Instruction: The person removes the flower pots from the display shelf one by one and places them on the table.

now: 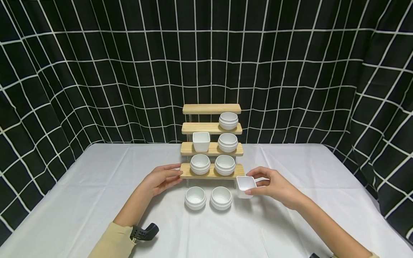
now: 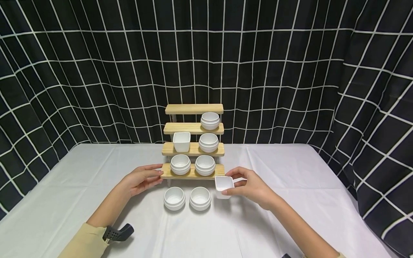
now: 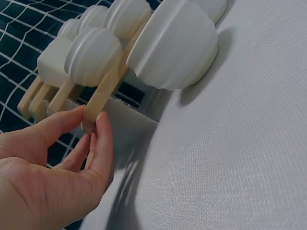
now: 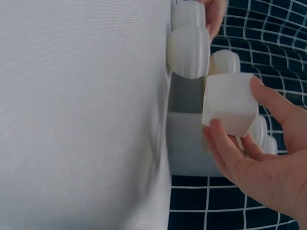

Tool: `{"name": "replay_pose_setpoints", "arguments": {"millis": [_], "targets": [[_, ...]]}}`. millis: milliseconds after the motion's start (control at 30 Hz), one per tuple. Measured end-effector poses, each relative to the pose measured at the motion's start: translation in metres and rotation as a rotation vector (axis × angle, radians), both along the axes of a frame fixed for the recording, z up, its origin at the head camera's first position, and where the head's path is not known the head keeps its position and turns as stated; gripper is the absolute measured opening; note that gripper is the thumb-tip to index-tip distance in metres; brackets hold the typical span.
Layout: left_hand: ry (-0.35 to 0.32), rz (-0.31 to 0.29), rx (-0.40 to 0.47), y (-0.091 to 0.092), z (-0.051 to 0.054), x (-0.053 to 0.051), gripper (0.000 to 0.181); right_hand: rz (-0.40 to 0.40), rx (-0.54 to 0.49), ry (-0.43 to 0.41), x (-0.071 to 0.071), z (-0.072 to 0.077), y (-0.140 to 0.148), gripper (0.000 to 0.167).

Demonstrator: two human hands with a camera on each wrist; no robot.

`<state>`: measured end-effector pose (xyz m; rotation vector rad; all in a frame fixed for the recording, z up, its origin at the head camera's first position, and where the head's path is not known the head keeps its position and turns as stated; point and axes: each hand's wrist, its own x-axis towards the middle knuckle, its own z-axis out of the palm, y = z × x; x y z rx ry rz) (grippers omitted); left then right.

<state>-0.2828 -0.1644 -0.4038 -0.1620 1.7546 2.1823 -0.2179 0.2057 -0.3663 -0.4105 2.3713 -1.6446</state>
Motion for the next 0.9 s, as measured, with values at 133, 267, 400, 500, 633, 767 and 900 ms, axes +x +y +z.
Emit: {"name": "replay_pose_setpoints", "arguments": {"millis": [133, 267, 400, 500, 633, 767, 900], "targets": [[0.001, 0.001, -0.002, 0.0, 0.0, 0.0, 0.055, 0.012, -0.009, -0.009, -0.001, -0.003, 0.001, 0.058], [0.001, -0.001, -0.004, 0.0, 0.001, 0.001, 0.055, 0.02, -0.012, -0.012, -0.002, -0.006, 0.001, 0.057], [0.006, -0.001, 0.0, 0.0, 0.001, 0.001, 0.055, 0.034, -0.02, -0.017, -0.002, -0.009, 0.002, 0.055], [0.008, -0.001, 0.001, 0.0, 0.001, 0.001, 0.055, 0.045, -0.025, -0.027, -0.002, -0.01, 0.001, 0.054], [0.003, 0.001, -0.006, 0.001, 0.0, 0.001, 0.054, 0.054, -0.02, -0.042, -0.003, -0.013, 0.0, 0.053], [-0.003, 0.004, -0.005, 0.001, 0.001, 0.0, 0.054, 0.058, -0.009, -0.053, -0.004, -0.014, 0.001, 0.054], [-0.002, -0.002, 0.001, 0.001, 0.001, 0.0, 0.055, 0.067, -0.011, -0.058, -0.004, -0.016, 0.001, 0.054]]}}
